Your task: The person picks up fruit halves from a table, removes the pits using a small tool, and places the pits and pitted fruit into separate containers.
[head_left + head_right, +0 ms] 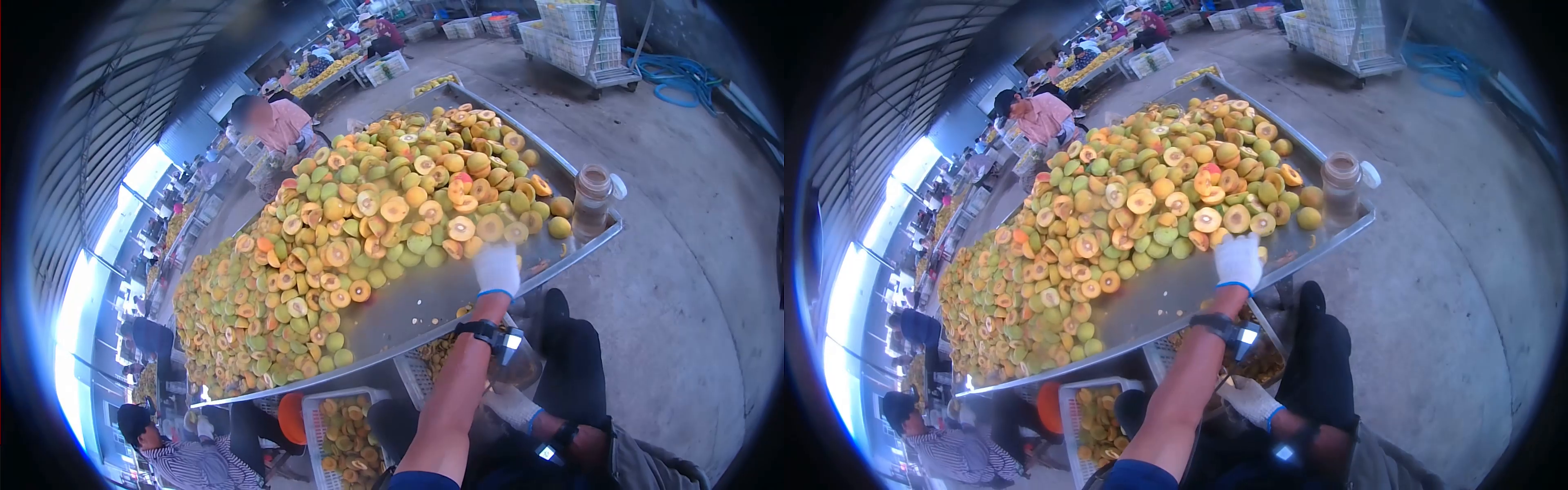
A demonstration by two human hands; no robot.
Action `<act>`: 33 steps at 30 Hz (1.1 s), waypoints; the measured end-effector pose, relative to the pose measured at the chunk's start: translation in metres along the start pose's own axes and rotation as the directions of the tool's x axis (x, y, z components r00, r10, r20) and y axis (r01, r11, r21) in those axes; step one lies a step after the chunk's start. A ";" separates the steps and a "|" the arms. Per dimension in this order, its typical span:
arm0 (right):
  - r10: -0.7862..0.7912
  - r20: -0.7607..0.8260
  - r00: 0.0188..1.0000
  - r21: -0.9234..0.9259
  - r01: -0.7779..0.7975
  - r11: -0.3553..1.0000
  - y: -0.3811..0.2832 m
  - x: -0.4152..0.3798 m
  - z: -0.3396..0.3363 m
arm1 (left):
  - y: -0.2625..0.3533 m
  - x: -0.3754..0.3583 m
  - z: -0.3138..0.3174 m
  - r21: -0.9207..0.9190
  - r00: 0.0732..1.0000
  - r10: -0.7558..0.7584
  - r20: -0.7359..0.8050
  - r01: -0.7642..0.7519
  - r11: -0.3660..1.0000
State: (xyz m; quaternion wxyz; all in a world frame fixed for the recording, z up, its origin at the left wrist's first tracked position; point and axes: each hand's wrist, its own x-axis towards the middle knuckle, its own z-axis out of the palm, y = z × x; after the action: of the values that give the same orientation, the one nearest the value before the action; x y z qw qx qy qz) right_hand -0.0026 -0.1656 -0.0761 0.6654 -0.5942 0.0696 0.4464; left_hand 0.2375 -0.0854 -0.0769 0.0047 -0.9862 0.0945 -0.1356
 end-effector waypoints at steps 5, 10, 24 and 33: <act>-0.042 -0.070 0.997 -0.001 0.042 0.999 0.013 0.003 -0.001 | -0.065 -0.063 -0.017 -0.065 0.986 -0.167 0.015 0.168 0.984; -0.120 -0.082 0.989 -0.018 0.119 0.993 0.027 0.008 0.001 | -0.124 -0.139 -0.043 -0.163 0.962 -0.273 0.023 0.273 0.948; -0.436 -0.117 0.892 -0.147 0.418 0.896 -0.037 -0.068 0.028 | -0.044 -0.243 -0.131 -0.840 0.792 -0.510 0.334 0.004 -0.543; -0.620 -0.097 0.778 -0.419 0.533 0.735 -0.020 -0.057 0.030 | -0.011 -0.256 -0.144 -0.721 0.783 -0.439 0.440 0.018 -0.693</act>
State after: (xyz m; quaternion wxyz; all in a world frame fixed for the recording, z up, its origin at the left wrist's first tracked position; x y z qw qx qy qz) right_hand -0.0359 -0.1672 -0.0178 0.6346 -0.7476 -0.1277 0.1489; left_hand -0.0413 -0.0243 -0.0067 -0.9069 -0.3841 -0.1482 -0.0896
